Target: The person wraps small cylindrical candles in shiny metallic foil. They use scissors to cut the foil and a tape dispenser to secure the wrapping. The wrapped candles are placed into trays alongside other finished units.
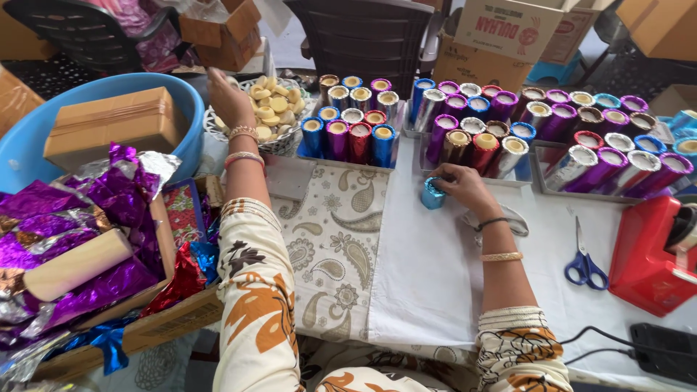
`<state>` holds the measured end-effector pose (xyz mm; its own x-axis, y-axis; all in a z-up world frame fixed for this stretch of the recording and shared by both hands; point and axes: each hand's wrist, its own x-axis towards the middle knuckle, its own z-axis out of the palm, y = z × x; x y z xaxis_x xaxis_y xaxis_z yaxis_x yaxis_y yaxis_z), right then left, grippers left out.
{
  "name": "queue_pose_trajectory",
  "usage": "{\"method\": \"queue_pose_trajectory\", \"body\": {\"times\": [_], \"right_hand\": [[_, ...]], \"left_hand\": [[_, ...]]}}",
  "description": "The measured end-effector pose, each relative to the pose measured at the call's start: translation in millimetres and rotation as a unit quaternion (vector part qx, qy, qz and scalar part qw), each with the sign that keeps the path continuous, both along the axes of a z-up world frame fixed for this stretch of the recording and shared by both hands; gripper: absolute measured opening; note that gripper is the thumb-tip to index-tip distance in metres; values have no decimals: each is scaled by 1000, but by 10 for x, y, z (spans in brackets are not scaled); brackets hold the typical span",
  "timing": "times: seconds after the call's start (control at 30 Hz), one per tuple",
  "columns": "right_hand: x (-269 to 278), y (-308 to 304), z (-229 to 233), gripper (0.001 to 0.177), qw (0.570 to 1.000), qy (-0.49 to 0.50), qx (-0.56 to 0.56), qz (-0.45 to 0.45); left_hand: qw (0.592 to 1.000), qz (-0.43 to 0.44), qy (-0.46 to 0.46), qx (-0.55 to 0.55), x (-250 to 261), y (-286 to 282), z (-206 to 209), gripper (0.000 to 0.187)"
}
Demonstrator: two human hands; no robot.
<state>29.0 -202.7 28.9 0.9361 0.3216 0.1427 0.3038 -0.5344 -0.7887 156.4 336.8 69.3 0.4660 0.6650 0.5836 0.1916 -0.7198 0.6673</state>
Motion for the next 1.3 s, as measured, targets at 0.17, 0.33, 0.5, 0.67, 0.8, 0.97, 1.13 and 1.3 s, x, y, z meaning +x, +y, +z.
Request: {"method": "queue_pose_trajectory", "body": {"times": [0.17,0.33,0.5,0.67,0.8,0.97,1.13,1.3], "right_hand": [[-145,-44,162,23,1000,-4,6,12],[-108,-460,214,30,989,6,-109,-103],[-145,-798,194,45,940,5,-311,-141],[-266,-686,198,44,939,105,-316,-84],[-90,-737,151,31,970,49,-228,-74],[-115,-416,305,12,990,-59,120,-45],[-227,12,425,16,975,-218,16,-28],[-223,-25,418,18,965,-250,-10,-78]], "left_hand": [[947,-210,-244,-12,223,-694,237,25],[757,-557,-160,-303,88,-2059,18,36],[635,-706,-5,-315,-769,-3180,-54,36],[692,-714,22,-98,-1088,-3565,-474,44],[717,-696,15,-39,-1241,-3543,-515,44],[742,-665,-50,-66,-1284,-3621,-523,66],[777,-626,-54,-29,-1372,-3663,-464,75],[795,-600,-88,24,-1469,-3735,-410,76]]}}
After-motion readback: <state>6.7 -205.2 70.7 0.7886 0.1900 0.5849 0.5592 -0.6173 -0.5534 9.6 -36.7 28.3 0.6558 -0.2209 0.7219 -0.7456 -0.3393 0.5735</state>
